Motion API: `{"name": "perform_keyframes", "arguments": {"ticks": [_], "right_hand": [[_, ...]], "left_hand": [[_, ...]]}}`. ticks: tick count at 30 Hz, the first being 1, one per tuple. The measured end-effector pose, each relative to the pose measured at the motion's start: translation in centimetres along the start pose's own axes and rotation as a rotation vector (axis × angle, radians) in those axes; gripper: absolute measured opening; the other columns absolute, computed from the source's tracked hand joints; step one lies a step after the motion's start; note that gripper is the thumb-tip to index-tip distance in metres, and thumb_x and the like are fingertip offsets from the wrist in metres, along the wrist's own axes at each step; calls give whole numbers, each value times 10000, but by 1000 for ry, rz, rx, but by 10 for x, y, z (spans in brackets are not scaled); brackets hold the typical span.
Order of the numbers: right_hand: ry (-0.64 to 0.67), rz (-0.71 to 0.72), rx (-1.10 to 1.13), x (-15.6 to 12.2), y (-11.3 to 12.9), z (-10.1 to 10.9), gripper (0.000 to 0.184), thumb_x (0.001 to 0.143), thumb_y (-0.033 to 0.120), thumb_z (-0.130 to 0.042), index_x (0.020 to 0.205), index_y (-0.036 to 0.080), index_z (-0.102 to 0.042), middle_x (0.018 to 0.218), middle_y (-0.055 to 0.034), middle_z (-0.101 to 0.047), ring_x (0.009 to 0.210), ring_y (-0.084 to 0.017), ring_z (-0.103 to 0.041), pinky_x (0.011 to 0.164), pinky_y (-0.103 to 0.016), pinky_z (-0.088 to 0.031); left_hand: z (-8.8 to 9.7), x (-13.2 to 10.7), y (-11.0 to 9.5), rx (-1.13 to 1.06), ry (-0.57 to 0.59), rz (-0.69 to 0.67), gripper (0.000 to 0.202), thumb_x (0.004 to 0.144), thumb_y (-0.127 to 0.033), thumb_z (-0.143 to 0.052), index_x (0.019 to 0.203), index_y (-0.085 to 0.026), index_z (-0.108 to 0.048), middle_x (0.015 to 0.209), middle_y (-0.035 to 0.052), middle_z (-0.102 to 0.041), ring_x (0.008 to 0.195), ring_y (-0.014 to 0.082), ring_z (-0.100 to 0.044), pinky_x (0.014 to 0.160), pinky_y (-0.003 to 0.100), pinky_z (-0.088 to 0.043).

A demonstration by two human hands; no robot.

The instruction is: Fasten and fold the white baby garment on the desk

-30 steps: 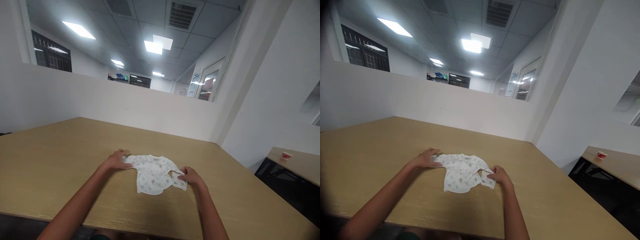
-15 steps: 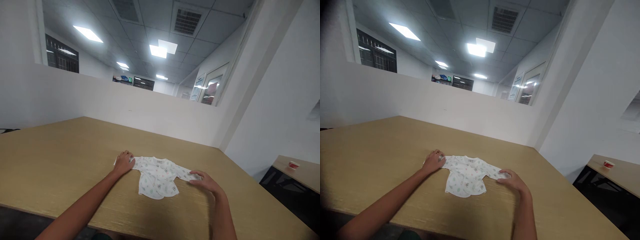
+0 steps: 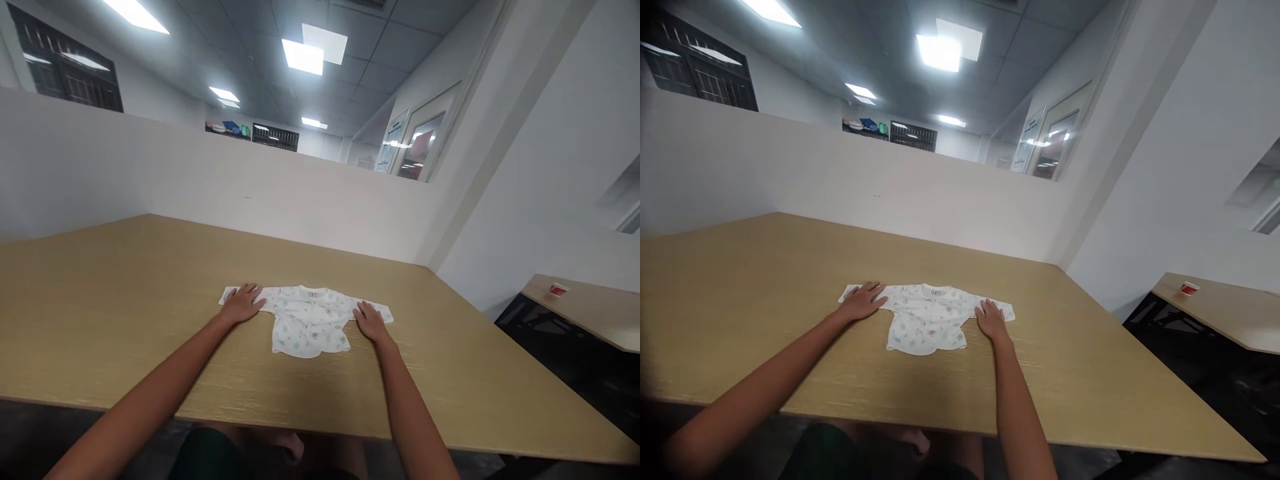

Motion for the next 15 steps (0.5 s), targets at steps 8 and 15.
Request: {"name": "perform_keyframes", "arguments": {"ticks": [8,15], "right_hand": [[-247,399,369,-20,29,14,431,953,390,-586,1280,125,-678,1329,-133,-634,1235,-240,-572,1092,-368,-422],[95,697,360,-56,96,7,322,712,406,-880,882,180,-727,910,-30,-663,863,-180,-593,779,-289,-430]], "left_hand": [[12,-8,-16,-166,-282,-122,419,979,-413,-525,1290,-178,-677,1476,121,-542,1399,293,-451,1170,450,-314],[24,-51,-99,-417,-144,-673,401,867,-592,-686,862,-193,-650,917,11,-662,936,181,-588,915,360,-342]]}}
Point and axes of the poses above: each hand's wrist, its own x-axis towards the middle knuckle, its own z-axis out of the back of the hand, y = z × x, the point moved 1 cm from there along x, towards the middle knuckle
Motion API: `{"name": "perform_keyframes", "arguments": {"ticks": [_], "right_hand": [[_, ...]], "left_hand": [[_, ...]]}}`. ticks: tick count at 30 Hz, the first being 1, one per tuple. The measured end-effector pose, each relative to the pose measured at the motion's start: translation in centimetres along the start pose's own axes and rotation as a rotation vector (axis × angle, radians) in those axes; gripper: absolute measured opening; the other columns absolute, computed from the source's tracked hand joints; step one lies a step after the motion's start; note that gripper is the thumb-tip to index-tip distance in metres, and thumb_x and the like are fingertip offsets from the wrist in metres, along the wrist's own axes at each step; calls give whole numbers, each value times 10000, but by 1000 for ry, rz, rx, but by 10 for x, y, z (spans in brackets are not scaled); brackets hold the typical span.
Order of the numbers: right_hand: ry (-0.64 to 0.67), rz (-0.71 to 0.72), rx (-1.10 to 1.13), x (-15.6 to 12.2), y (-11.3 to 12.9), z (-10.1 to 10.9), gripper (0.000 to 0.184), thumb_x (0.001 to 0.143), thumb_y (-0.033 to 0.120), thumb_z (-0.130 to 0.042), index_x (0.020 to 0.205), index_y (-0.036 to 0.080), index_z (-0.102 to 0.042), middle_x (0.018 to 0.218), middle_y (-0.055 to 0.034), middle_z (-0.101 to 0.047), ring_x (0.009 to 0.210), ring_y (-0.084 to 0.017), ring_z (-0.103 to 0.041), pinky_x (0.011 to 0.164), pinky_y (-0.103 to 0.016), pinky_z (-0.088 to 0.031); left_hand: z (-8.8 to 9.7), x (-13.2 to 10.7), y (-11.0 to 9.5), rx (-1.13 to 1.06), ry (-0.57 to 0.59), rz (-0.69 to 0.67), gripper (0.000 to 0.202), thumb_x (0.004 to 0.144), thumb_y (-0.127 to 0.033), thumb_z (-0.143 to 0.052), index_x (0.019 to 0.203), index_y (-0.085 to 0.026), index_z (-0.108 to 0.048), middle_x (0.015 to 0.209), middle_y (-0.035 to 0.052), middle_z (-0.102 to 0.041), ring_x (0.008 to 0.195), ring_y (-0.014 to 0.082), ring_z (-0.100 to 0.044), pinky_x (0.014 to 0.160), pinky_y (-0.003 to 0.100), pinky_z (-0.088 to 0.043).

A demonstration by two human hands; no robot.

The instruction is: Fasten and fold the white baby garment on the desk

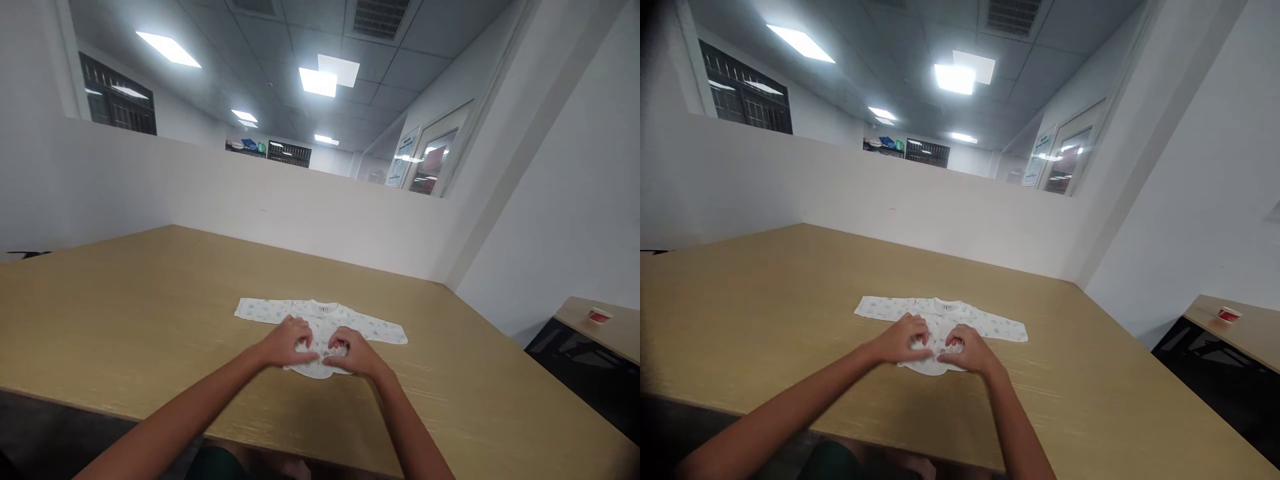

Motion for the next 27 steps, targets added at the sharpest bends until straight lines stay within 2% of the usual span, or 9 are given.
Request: {"name": "perform_keyframes", "arguments": {"ticks": [2,4,6,10,12,14,17,21,27], "right_hand": [[42,49,-21,1,4,-9,269,707,314,-872,894,185,-729,924,-25,-657,882,-178,-586,792,-286,-423],[57,75,-18,2,3,-13,152,766,228,-797,896,186,-732,926,-22,-655,887,-169,-584,804,-282,-422],[66,90,-9,2,1,-14,70,818,174,-712,883,182,-735,913,-25,-654,870,-159,-580,804,-278,-423],[96,71,-5,2,-1,-10,126,814,89,-621,859,160,-715,884,-24,-647,809,-139,-559,760,-261,-416],[82,42,0,2,1,-8,104,828,93,-603,844,149,-689,865,-22,-637,782,-131,-546,738,-255,-410],[68,24,19,0,4,-6,50,853,196,-676,845,147,-672,852,-20,-625,780,-134,-539,728,-254,-407],[105,16,51,-2,8,-5,281,758,344,-837,901,154,-687,866,-14,-617,801,-143,-544,727,-252,-412],[167,28,48,-4,10,-6,197,760,186,-771,954,173,-738,867,-14,-642,803,-143,-563,744,-252,-419],[85,51,14,-1,12,-4,166,783,94,-595,850,170,-727,884,-25,-679,803,-147,-575,745,-262,-417]], "left_hand": [[-14,-1,-14,29,78,-119,454,789,-634,-738,880,-199,-642,942,11,-663,940,195,-587,915,376,-314],[-24,-4,-18,68,111,-173,441,757,-595,-759,891,-197,-624,959,18,-662,949,209,-585,903,381,-303],[-26,-5,-17,87,112,-170,339,777,-492,-742,888,-197,-617,945,15,-658,933,203,-582,889,376,-302],[-21,-3,-15,107,93,-139,103,803,-294,-662,846,-204,-636,843,-6,-642,845,174,-563,847,364,-300],[-18,-2,-16,107,97,-143,50,793,-244,-642,815,-199,-638,800,-14,-634,807,163,-552,831,359,-301],[-17,-2,-15,92,103,-149,20,784,-215,-639,790,-195,-641,784,-21,-637,792,154,-552,830,352,-306],[-18,-4,-13,50,102,-165,78,793,-278,-687,816,-206,-670,802,-25,-649,795,148,-565,843,344,-317],[-21,-4,-9,2,83,-217,249,790,-428,-755,933,-229,-710,936,-9,-681,863,162,-595,877,344,-329],[-27,-4,-10,114,85,-277,118,843,-263,-650,922,-248,-736,866,24,-663,835,185,-593,820,352,-336]]}}
Point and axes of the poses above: each hand's wrist, its own x-axis towards the middle knuckle, its own z-axis out of the back of the hand, y = z × x, the point moved 1 cm from there along x, towards the middle knuckle
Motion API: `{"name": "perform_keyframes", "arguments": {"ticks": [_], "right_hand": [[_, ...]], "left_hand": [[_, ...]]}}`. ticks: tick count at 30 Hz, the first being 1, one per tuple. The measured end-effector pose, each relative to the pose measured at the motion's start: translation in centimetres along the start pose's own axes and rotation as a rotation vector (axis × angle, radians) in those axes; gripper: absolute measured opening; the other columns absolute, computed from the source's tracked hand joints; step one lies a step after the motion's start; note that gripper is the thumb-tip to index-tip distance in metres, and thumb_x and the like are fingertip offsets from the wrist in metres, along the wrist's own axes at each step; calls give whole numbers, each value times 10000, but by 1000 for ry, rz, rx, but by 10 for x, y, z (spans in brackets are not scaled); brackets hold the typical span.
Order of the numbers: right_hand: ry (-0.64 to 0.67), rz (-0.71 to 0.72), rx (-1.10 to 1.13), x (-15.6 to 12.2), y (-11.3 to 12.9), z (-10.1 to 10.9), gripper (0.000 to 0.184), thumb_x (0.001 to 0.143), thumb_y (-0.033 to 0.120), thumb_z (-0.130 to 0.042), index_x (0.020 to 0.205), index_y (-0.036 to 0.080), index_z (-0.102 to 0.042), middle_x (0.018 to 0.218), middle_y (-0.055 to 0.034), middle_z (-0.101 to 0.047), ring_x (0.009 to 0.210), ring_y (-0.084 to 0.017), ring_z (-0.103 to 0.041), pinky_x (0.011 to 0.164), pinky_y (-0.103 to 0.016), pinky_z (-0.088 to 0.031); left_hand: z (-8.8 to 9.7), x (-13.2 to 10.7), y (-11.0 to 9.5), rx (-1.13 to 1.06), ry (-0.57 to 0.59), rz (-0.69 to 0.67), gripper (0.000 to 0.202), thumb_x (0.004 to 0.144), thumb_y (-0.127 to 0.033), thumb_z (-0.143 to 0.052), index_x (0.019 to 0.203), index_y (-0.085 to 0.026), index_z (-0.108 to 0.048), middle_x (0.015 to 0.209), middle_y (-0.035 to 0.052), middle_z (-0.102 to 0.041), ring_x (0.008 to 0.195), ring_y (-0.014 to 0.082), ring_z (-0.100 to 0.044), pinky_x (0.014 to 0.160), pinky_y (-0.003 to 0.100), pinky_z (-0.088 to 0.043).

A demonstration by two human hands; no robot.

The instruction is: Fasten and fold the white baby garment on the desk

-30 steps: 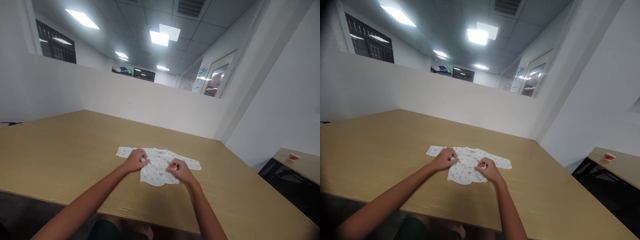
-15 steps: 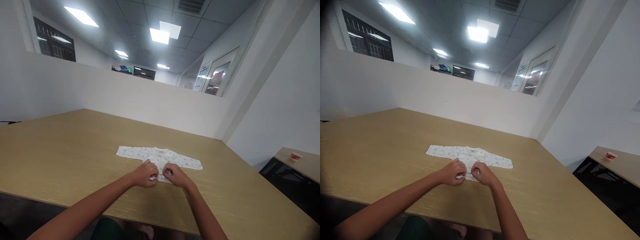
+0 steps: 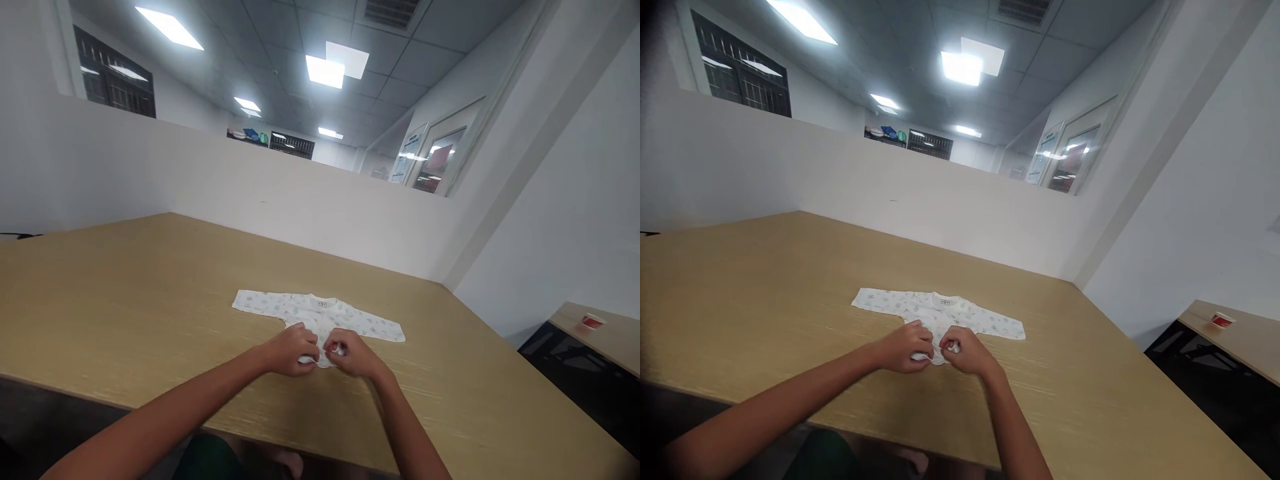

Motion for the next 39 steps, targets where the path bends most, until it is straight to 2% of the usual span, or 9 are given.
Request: {"name": "perform_keyframes", "arguments": {"ticks": [4,8,12,18,23,25,28,34,39], "right_hand": [[-232,-81,50,1,-1,9,133,762,122,-570,878,167,-617,749,17,-575,693,-131,-496,659,-252,-380],[-370,-77,34,-2,-1,19,143,810,141,-511,915,174,-603,739,18,-528,681,-137,-445,669,-269,-339],[-276,-7,20,-2,1,19,313,879,158,-461,768,177,-753,804,-45,-590,784,-163,-543,753,-293,-370],[-81,-5,1,-2,5,6,377,865,107,-480,888,227,-836,746,-32,-548,734,-143,-514,724,-270,-363],[11,5,-40,-3,4,1,452,842,62,-491,1057,262,-834,808,-38,-531,789,-152,-509,758,-272,-387],[44,3,-66,-4,3,-1,432,859,98,-547,1158,269,-808,867,-47,-523,840,-165,-512,803,-293,-407],[84,-8,-87,-5,5,-4,312,933,311,-649,1208,270,-790,916,-63,-507,901,-193,-509,868,-340,-425],[155,-21,-32,-6,15,0,238,896,488,-738,974,291,-844,1045,-86,-517,1053,-225,-514,969,-379,-420],[310,-49,38,-11,24,8,261,783,528,-840,755,269,-822,1202,-70,-558,1179,-241,-512,1019,-362,-411]], "left_hand": [[4,1,-3,-61,-37,82,87,765,-176,-631,835,-208,-672,826,-1,-666,778,161,-574,774,328,-343],[14,5,-2,-247,-159,304,53,773,-150,-578,811,-173,-607,728,-22,-584,666,117,-485,650,268,-324],[24,6,5,-543,-294,491,86,848,-214,-561,810,-142,-588,710,-12,-535,657,106,-451,614,237,-330],[27,5,7,-733,-226,418,146,859,-233,-590,828,-110,-662,764,16,-591,716,111,-487,668,230,-371],[28,4,9,-645,-179,400,181,888,-268,-592,820,-124,-677,754,21,-616,701,123,-521,658,244,-388],[28,1,20,-484,-212,386,217,923,-316,-580,868,-143,-699,862,47,-664,825,161,-583,773,283,-440],[27,-10,48,-184,-230,430,282,962,-384,-551,1037,-184,-735,1120,90,-687,1119,239,-580,1012,376,-425],[27,-39,101,100,-70,768,463,1039,-406,-358,1286,-209,-696,1426,92,-581,1327,267,-497,1137,457,-363],[28,-46,107,155,0,866,492,1014,-393,-383,1382,-213,-658,1546,115,-476,1434,305,-404,1172,501,-301]]}}
Point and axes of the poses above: each hand's wrist, its own x-axis towards the middle knuckle, its own z-axis out of the back of the hand, y = z × x, the point moved 1 cm from there along x, towards the middle knuckle
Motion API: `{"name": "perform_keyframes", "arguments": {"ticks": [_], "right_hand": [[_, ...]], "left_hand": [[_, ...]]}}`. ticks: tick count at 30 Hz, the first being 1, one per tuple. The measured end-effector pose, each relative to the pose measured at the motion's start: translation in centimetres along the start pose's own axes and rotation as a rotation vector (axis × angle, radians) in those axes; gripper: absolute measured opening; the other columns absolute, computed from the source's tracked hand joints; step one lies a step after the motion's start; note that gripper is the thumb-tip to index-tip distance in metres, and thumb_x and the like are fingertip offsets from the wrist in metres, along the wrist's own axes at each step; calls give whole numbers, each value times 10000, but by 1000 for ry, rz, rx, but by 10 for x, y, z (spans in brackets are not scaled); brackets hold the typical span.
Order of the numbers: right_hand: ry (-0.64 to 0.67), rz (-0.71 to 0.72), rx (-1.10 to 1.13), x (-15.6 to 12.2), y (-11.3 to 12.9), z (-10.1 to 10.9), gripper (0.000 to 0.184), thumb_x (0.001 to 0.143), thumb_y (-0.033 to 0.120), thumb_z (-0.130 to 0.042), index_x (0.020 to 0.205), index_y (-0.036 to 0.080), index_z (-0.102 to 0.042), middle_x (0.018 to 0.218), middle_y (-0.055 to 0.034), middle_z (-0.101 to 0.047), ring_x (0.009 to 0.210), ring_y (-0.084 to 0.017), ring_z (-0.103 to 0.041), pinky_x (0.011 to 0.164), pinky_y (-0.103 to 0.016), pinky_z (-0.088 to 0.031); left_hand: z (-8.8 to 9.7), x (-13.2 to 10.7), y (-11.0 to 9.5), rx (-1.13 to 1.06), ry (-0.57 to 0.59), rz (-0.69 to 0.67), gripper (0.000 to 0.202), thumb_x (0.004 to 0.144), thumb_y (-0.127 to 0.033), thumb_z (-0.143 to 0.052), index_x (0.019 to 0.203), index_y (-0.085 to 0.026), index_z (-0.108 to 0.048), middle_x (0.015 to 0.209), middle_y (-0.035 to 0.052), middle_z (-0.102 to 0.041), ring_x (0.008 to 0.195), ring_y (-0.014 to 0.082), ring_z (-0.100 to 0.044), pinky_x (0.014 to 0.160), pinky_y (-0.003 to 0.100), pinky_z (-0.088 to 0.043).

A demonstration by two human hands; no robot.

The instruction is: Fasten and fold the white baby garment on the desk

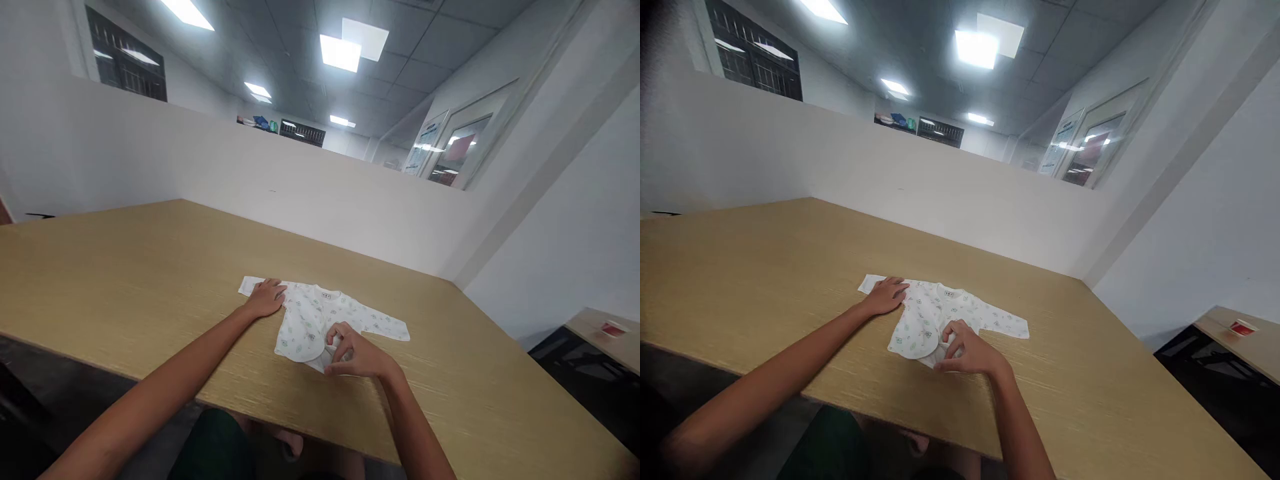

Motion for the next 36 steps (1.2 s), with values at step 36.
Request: {"name": "perform_keyframes", "arguments": {"ticks": [36], "right_hand": [[-91,-75,-164,19,2,-18,112,792,208,-701,738,146,-625,724,18,-568,677,-101,-474,641,-239,-349]], "left_hand": [[2,-1,-1,78,100,104,577,1011,-517,-372,1530,-308,-514,1618,96,-377,1500,293,-297,1208,547,-194]]}}
Point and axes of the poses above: each hand's wrist, its own x-axis towards the middle knuckle, its own z-axis out of the back of the hand, y = z × x, the point moved 1 cm from there along x, towards the middle knuckle
